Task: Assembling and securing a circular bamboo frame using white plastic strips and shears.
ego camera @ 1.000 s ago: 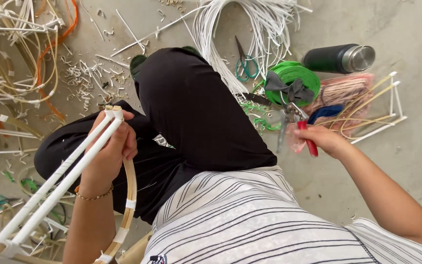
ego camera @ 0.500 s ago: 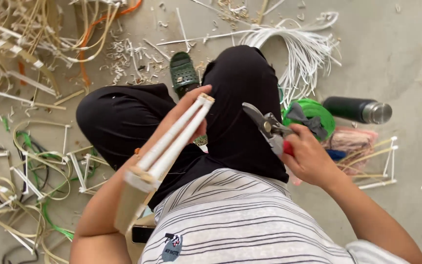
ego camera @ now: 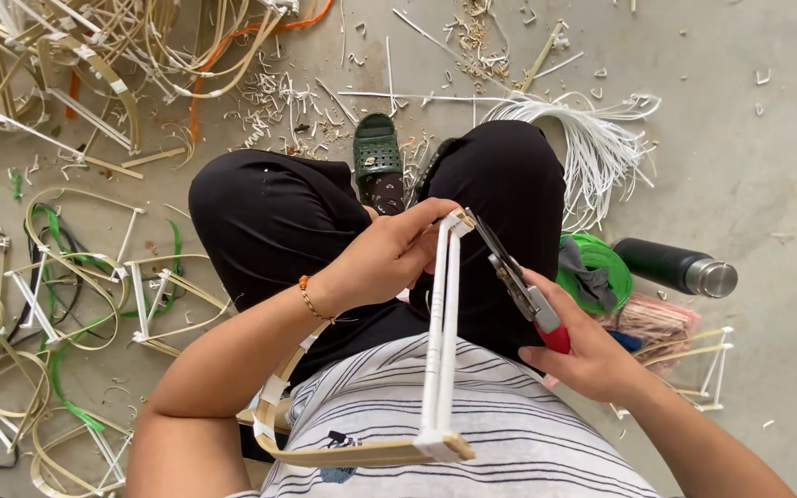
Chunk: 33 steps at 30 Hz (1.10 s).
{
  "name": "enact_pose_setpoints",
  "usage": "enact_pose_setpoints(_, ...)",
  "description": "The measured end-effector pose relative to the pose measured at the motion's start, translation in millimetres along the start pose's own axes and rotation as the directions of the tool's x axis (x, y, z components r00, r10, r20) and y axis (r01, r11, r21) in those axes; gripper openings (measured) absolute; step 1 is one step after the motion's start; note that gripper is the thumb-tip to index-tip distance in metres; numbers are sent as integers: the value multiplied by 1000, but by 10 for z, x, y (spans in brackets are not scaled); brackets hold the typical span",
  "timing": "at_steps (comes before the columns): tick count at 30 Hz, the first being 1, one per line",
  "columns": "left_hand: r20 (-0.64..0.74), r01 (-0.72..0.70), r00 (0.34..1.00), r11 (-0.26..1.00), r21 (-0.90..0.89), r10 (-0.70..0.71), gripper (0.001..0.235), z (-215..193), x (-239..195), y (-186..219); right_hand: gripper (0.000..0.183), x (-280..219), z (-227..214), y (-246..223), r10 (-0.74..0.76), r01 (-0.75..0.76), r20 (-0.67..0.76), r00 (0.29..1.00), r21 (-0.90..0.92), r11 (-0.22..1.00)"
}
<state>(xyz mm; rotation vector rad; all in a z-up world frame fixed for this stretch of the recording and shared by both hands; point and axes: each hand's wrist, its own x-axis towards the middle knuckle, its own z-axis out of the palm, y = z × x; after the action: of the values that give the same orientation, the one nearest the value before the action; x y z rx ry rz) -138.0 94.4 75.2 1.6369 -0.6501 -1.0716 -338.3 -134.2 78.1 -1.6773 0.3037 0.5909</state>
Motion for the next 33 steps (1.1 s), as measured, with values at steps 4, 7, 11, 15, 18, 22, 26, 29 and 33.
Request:
enact_pose_setpoints(4, -36, -83, 996, 996, 20, 84, 28, -8, -30, -4, 93, 38, 20, -65, -115, 102, -55, 992, -193, 976)
enact_pose_setpoints(7, -40, -96, 995, 995, 22, 97, 28, -1, -60, -36, 93, 75, 39, -135, -171, 131, -114, 979, -296, 946)
enact_pose_setpoints(11, -93, -120, 988, 992, 50, 124, 29, -10, -99, -61, 92, 133, 43, -199, -201, 131, -153, 968, -377, 917)
enact_pose_setpoints(15, -124, -84, 988, 992, 93, 95, 30, -59, -127, -102, 91, 182, 33, -135, -286, 191, -155, 946, -449, 873)
enact_pose_setpoints(18, -139, -125, 981, 987, 103, 139, 31, -87, -127, -152, 92, 276, 1, -160, -359, 253, -147, 922, -474, 844)
enact_pose_setpoints(22, -173, -211, 957, 968, 136, 233, 35, -133, -93, -240, 88, 432, -38, -219, -347, 243, -142, 927, -478, 844)
enact_pose_setpoints(26, -192, -236, 945, 960, 151, 263, 31, -167, -45, -261, 68, 654, -93, 163, -332, 197, -192, 924, -505, 841)
enact_pose_setpoints(29, -209, -255, 938, 959, 128, 277, 29, -207, -12, -243, 51, 722, -144, 421, -292, 126, -269, 918, -501, 856)
enact_pose_setpoints(33, -238, -277, 952, 873, -402, 192, 31, -483, 179, -364, 60, 686, -419, 447, -162, 180, -278, 947, 37, 983)
